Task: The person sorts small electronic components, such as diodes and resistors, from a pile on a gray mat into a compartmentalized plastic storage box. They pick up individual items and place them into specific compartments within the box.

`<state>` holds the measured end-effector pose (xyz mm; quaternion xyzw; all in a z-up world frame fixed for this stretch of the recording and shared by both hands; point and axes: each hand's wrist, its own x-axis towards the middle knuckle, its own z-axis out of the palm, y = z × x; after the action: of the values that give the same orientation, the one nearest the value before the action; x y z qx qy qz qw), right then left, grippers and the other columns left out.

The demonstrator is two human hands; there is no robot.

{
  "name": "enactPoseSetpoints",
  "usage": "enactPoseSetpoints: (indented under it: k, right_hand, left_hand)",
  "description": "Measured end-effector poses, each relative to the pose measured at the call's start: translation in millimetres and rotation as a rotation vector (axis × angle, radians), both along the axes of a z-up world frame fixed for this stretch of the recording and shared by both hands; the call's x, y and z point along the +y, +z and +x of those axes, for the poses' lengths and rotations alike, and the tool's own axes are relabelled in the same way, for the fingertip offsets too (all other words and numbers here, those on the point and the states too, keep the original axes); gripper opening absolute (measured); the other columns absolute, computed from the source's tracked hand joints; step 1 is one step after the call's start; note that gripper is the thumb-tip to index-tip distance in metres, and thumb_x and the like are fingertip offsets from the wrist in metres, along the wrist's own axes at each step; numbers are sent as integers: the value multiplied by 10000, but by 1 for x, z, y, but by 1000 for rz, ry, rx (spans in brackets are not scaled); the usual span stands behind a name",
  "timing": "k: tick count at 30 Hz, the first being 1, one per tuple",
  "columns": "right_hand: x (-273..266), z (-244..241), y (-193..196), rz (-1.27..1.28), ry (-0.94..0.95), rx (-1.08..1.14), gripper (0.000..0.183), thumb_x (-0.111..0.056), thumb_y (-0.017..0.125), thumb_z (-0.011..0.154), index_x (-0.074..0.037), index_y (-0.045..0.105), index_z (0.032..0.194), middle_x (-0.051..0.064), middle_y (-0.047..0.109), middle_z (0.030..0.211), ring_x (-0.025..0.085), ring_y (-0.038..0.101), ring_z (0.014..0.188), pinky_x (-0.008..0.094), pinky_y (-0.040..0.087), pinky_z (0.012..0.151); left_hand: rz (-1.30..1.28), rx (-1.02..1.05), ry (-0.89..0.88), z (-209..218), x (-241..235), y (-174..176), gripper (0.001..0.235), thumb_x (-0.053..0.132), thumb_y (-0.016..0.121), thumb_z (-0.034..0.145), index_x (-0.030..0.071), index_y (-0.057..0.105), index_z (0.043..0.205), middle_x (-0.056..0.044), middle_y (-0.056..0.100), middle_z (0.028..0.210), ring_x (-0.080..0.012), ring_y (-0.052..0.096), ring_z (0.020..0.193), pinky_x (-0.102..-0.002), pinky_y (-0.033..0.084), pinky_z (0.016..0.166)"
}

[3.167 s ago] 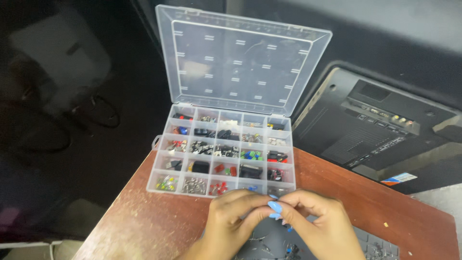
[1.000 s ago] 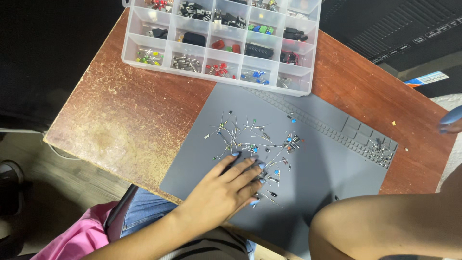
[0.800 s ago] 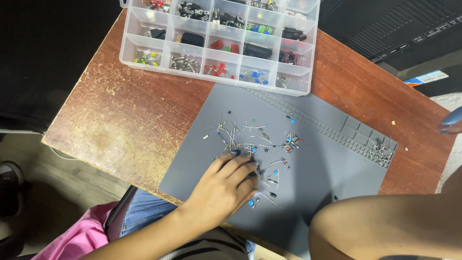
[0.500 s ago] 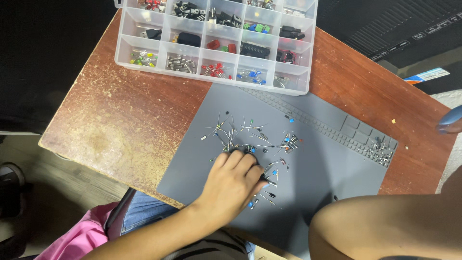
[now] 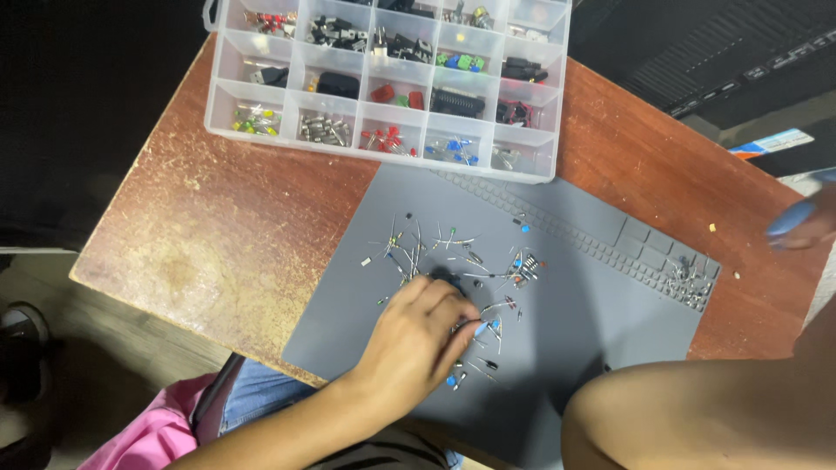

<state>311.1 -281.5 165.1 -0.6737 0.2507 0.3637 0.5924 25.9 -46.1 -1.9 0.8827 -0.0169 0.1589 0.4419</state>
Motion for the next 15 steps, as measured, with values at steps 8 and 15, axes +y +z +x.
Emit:
enactPoseSetpoints:
  k: [8,15]
  right_hand:
    - [72,-121,5,-283,528,-1137,123,-127,553,1120,-43,621,1063,96,704,1053,185,703,1130,309,575,1039]
    - [109,-128,13,-13,727,-1274,152,-6,712,834,-1,764,978,114,795,996,173,757,939,252,581,866]
  left_hand:
    - [-639,150,98,12,26,57,90,195,732,945,106,743,961,55,656,753,-41,570,701,-215,494,698]
    - [-1221,112,-184,38,52,94,117,127,703,961,28,670,1015,-164,782,935,-173,740,836,-263,575,740]
